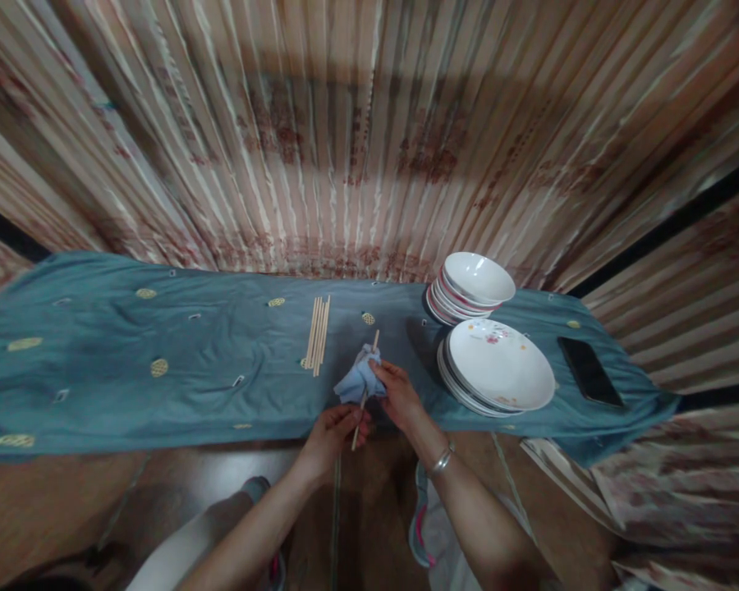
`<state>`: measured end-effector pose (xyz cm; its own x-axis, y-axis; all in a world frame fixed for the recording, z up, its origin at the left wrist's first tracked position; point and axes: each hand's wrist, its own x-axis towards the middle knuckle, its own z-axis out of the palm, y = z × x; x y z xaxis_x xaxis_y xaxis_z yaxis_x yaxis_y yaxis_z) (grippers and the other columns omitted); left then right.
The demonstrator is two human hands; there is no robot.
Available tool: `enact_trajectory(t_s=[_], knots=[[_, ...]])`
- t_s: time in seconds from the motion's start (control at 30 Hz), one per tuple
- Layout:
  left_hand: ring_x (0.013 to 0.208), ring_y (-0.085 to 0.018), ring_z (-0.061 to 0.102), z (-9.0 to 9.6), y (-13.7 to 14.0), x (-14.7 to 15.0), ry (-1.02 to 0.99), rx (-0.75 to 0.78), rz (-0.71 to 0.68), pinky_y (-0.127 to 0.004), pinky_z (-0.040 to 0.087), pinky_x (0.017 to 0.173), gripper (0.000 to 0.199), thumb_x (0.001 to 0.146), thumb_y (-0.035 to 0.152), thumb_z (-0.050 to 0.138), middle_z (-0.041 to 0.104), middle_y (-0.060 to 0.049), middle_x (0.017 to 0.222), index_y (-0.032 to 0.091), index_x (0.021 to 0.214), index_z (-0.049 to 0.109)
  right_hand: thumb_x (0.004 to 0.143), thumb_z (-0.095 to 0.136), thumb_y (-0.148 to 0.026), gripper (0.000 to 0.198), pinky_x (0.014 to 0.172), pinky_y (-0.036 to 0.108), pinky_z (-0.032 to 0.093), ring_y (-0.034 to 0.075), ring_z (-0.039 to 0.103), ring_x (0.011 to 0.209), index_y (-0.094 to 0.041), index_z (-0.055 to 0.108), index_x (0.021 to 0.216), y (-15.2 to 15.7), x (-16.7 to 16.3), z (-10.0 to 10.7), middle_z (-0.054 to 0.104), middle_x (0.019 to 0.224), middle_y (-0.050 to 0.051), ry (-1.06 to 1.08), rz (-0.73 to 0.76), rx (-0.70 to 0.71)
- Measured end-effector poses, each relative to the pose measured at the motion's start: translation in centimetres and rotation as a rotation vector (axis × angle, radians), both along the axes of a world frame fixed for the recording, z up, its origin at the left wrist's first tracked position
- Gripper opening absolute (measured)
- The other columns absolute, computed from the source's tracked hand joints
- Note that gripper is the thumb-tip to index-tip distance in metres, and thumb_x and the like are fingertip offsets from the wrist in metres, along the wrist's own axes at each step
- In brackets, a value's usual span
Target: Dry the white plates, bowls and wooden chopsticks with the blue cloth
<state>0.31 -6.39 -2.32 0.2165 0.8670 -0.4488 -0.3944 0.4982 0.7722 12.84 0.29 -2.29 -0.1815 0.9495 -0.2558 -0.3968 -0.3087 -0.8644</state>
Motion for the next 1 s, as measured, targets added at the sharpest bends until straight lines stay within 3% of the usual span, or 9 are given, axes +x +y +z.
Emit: enact_trajectory(t_s=[0.1,0.2,0.37,0.5,0.63,0.8,1.0], knots=[[0.048,-0.009,0.051,0.1,0.5,-0.3,0.019,-0.007,0.079,-0.022,0.037,0.052,0.039,0.051,0.045,0.082,0.06,-0.001,0.054,0.011,0.065,0.068,0.058,0.078,-0.046,0.034,0.048,0.021,0.037,0.008,0.047,0.048,-0.017,0.066,0.068,-1.0,-0.9,-0.1,0.059,0.055,-0.003,0.032,0.023,-0.046],[0.048,-0.009,0.05,0.0,0.8,-0.7,0.04,0.017,0.129,-0.023,0.038,0.052,0.033,0.052,0.041,0.082,0.061,-0.001,0.053,0.013,0.06,0.066,0.06,0.078,-0.047,0.034,0.046,0.02,0.036,0.007,0.045,0.047,-0.017,0.065,0.068,-1.8,-1.4,-0.2,0.058,0.055,-0.004,0.011,0.083,0.002],[0.05,-0.012,0.054,-0.3,1.1,-1.0,0.101,0.103,0.112,-0.027,0.044,0.058,0.033,0.054,0.044,0.079,0.063,-0.002,0.053,0.014,0.06,0.066,0.066,0.075,-0.048,0.033,0.044,0.021,0.037,0.007,0.043,0.044,-0.017,0.066,0.072,-2.2,-1.3,-0.3,0.054,0.051,-0.005,0.02,0.175,0.015],[0.062,-0.018,0.06,-0.4,1.6,-1.1,0.139,0.165,0.051,-0.031,0.047,0.067,0.038,0.054,0.049,0.079,0.066,-0.004,0.06,0.014,0.066,0.068,0.059,0.079,-0.048,0.035,0.047,0.021,0.038,0.008,0.046,0.048,-0.017,0.069,0.071,-1.4,-0.2,-0.2,0.059,0.057,-0.004,-0.027,0.035,0.025],[0.065,-0.017,0.061,-0.1,2.1,-1.8,0.19,0.186,0.108,-0.026,0.046,0.061,0.041,0.051,0.047,0.081,0.067,-0.004,0.067,0.015,0.075,0.07,0.054,0.081,-0.049,0.037,0.057,0.022,0.04,0.009,0.05,0.055,-0.017,0.071,0.07,-0.8,0.7,0.0,0.062,0.06,-0.003,-0.048,-0.027,0.022],[0.073,-0.016,0.061,0.6,2.7,-2.6,0.212,0.201,0.281,-0.024,0.046,0.064,0.046,0.055,0.043,0.08,0.07,-0.004,0.081,0.018,0.092,0.072,0.057,0.079,-0.051,0.038,0.058,0.022,0.04,0.01,0.052,0.057,-0.017,0.072,0.072,-1.5,0.5,0.3,0.064,0.063,-0.002,-0.076,0.124,0.034],[0.063,-0.014,0.059,0.7,3.4,-2.0,0.182,0.144,0.289,-0.024,0.045,0.061,0.038,0.052,0.042,0.082,0.07,-0.003,0.07,0.015,0.078,0.074,0.066,0.074,-0.049,0.034,0.056,0.021,0.035,0.008,0.047,0.055,-0.015,0.07,0.072,-2.7,0.1,0.3,0.06,0.061,-0.003,-0.208,0.366,0.097]])
